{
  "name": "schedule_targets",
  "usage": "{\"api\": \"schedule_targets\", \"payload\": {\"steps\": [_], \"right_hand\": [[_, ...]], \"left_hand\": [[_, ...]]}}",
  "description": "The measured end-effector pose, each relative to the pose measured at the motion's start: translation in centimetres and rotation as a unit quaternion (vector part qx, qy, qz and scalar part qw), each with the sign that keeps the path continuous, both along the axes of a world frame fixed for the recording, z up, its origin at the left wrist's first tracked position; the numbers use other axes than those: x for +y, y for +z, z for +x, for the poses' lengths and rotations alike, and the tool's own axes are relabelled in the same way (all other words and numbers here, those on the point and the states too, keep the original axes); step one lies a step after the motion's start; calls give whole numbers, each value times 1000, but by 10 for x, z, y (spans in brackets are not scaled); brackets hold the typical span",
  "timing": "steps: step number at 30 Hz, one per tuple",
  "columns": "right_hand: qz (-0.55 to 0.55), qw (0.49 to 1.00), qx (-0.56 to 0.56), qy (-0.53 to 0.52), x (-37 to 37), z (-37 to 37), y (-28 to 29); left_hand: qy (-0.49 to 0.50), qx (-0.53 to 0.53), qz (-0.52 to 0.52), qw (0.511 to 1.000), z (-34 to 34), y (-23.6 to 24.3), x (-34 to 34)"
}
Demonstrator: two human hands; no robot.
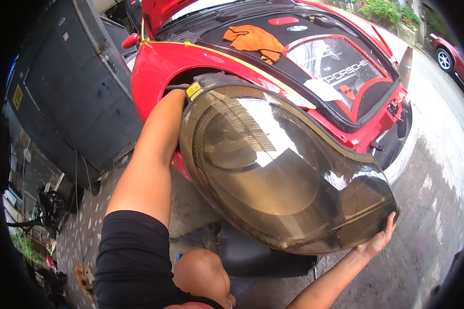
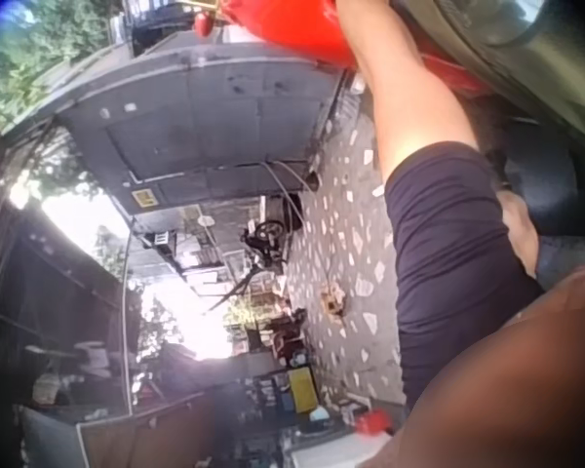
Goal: The person installs a headlight onto a red car. They repeatedly position and adjust the headlight into the front housing, then use a socket wrench to tighten bolts securing it in place.
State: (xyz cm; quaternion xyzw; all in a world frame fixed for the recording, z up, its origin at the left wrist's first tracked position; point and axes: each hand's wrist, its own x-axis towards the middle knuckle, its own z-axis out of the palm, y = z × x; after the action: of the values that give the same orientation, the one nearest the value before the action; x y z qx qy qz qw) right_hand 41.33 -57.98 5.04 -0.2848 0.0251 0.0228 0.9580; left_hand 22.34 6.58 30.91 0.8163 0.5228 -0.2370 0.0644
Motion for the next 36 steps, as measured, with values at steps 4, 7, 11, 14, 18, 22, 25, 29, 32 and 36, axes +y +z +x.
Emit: {"api": "schedule_targets", "payload": {"steps": [4,7,11,14,18,22,25,29,32,36], "right_hand": [[2,1000,-2,-5,1,-3,3],[-6,1000,0,-12,2,-2,4],[-8,1000,-1,2,11,-2,2],[-8,1000,4,-4,6,6,-1],[-6,1000,-3,13,-3,15,-2],[-14,1000,-4,18,-6,18,-6],[3,999,-12,47,-8,27,-18],[-3,998,-21,60,-14,26,-12],[-16,998,-33,50,-22,27,-11],[-15,999,-20,40,-13,18,-10]], "left_hand": [[-25,35,5,999,-1,6,-5],[-53,71,14,996,-9,8,-12],[-151,175,56,971,-29,21,-37],[-309,279,128,900,-54,31,-78],[-362,221,238,874,-76,57,-178],[-482,38,353,801,-114,82,-201],[-476,79,419,769,-135,56,-162],[-328,271,273,863,-105,66,-184],[-380,151,286,867,-123,66,-176],[-433,-76,312,842,-151,48,-156]]}}
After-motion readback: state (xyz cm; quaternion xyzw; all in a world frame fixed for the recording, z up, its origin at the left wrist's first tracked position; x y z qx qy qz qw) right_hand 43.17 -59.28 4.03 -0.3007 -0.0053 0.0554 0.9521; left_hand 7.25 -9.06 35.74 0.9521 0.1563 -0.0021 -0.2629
